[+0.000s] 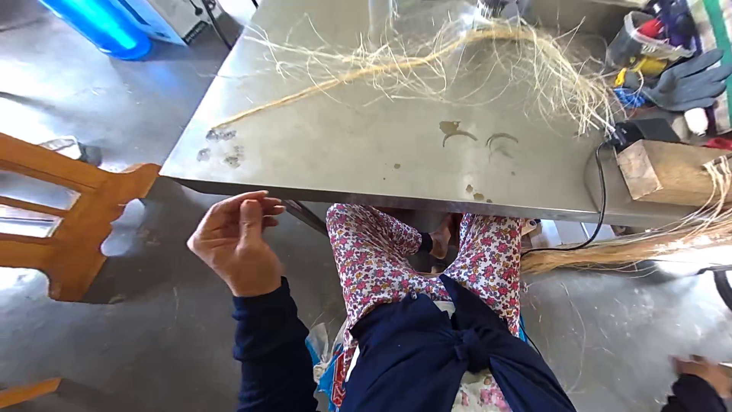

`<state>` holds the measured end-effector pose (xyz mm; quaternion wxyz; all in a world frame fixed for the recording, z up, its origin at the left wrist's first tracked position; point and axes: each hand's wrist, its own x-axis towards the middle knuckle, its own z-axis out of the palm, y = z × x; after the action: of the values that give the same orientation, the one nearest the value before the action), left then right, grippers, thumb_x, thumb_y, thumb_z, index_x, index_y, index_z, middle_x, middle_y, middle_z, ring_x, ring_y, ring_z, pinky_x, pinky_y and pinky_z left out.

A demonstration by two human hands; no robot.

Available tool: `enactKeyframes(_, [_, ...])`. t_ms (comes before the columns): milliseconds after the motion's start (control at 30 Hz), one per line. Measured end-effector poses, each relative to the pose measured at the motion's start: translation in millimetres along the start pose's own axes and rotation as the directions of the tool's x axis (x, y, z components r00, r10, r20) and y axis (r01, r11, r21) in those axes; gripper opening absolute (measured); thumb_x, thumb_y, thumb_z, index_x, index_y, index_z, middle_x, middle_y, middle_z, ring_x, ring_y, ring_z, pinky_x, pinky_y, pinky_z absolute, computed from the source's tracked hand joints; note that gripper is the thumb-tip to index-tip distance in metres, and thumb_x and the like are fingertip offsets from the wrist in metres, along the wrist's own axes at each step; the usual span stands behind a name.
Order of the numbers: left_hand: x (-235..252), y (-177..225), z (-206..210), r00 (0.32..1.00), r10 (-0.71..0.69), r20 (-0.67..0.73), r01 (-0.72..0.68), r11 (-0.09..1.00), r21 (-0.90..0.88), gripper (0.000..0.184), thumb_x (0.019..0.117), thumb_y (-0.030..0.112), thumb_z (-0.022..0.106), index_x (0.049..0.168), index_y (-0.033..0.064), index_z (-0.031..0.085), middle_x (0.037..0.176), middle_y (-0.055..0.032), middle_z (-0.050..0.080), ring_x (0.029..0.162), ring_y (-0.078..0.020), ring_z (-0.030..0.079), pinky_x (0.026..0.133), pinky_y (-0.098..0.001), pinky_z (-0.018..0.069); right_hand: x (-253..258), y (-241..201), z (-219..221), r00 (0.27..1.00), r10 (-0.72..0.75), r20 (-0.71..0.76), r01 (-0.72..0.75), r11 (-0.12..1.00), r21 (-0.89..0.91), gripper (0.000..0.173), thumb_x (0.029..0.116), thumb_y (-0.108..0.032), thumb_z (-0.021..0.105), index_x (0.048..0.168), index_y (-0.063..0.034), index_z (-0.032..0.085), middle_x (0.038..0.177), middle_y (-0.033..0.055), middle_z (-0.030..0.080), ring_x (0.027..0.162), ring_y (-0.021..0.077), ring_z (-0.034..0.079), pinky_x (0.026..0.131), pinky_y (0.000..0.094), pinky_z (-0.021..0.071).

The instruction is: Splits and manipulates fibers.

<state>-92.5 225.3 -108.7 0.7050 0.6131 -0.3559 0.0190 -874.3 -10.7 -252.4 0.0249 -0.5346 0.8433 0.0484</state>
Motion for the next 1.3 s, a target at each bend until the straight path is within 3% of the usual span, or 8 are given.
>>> enactKeyframes(100, [24,18,33,0.985,0.127,0.114,-0.128,0.992,0.003,0.015,0.1037,0.011,0.055,0.11,0.0133,0.069,0.1,0.0147,0.074,0.087,0.0006,0.07,0.077,-0.0204,0.06,5,-59,48,0.805,0.009,0.593,-0.091,0.99,0.109,0.058,0.101,-0.02,0.068,0.145,0.0118,0.047,0.146,0.0378,0.047,0.136,0.0511,0.048,0.111,0.0642,0.0412])
enactKeyframes(300, [90,35,121,0.913,0.167,0.373,-0.259,0.942,0.213,0.023,0.0986,0.013,0.062,0.106,-0.007,0.071,0.102,-0.0164,0.071,0.087,-0.0123,0.067,0.077,-0.0279,0.0563,-32,-199,-50,0.691,-0.209,0.692,0.006,0.959,0.284,0.04,0.1065,-0.025,0.058,0.132,0.005,0.061,0.115,0.0279,0.069,0.1,0.0399,0.069,0.088,0.056,0.0538])
enactKeyframes(400, [123,22,167,0.833,0.175,0.525,-0.334,0.915,0.224,0.018,0.0967,0.009,0.066,0.104,-0.0053,0.073,0.102,-0.0204,0.071,0.09,-0.0245,0.069,0.079,-0.0381,0.0561,-77,-246,-154,0.565,-0.643,0.517,0.275,0.738,0.616,0.021,0.104,-0.012,0.059,0.113,0.0046,0.068,0.083,0.0131,0.073,0.07,0.0207,0.071,0.066,0.0369,0.0601])
enactKeyframes(467, [143,8,190,0.768,0.153,0.622,-0.37,0.898,0.237,0.016,0.0953,0.007,0.067,0.103,-0.0054,0.074,0.102,-0.022,0.072,0.091,-0.0311,0.07,0.084,-0.047,0.0562,-101,-266,-196,0.333,-0.924,0.186,0.452,0.33,0.829,0.018,0.0938,-0.01,0.064,0.108,-0.0023,0.072,0.08,-0.0011,0.075,0.067,0.0075,0.072,0.065,0.025,0.0623])
enactKeyframes(533, [156,-3,208,0.712,0.099,0.695,-0.392,0.877,0.277,0.015,0.0944,0.006,0.069,0.103,-0.0046,0.075,0.105,-0.0237,0.071,0.094,-0.0372,0.07,0.089,-0.0568,0.0536,-117,-295,-228,0.091,-0.993,-0.072,0.569,-0.007,0.823,0.023,0.0952,-0.022,0.069,0.111,-0.0067,0.074,0.091,-0.0052,0.076,0.078,0.0018,0.072,0.073,0.0213,0.0621])
enactKeyframes(600, [165,-8,224,0.658,0.042,0.752,-0.431,0.839,0.331,0.015,0.0931,0.007,0.071,0.105,-0.0023,0.075,0.111,-0.0247,0.07,0.101,-0.0427,0.068,0.092,-0.0652,0.0499,-132,-334,-256,-0.006,-0.982,-0.19,0.684,-0.143,0.715,0.023,0.0964,-0.022,0.067,0.109,-0.0033,0.074,0.093,-0.0011,0.075,0.08,0.0013,0.07,0.075,0.0204,0.0607])
enactKeyframes(900, [177,-36,243,0.623,-0.16,0.766,-0.511,0.658,0.553,0.021,0.0979,0.006,0.059,0.111,0.0027,0.074,0.122,-0.0218,0.067,0.111,-0.0443,0.065,0.093,-0.0671,0.0484,-148,-542,-292,0.071,-0.958,-0.279,0.889,-0.066,0.452,0.013,0.0976,-0.012,0.068,0.101,-0.0009,0.075,0.088,0.012,0.074,0.076,0.0222,0.073,0.077,0.0459,0.0614])
enactKeyframes(1300, [169,-38,237,0.739,0.088,0.668,-0.34,0.905,0.256,0.014,0.0969,0.003,0.064,0.099,-0.0041,0.076,0.097,-0.0213,0.074,0.094,-0.0349,0.072,0.093,-0.0539,0.0532,-178,-652,-235,0.187,-0.878,-0.441,0.84,-0.09,0.536,0.024,0.0997,-0.012,0.064,0.116,0.0043,0.072,0.104,0.0208,0.073,0.093,0.0336,0.071,0.089,0.0517,0.0544])
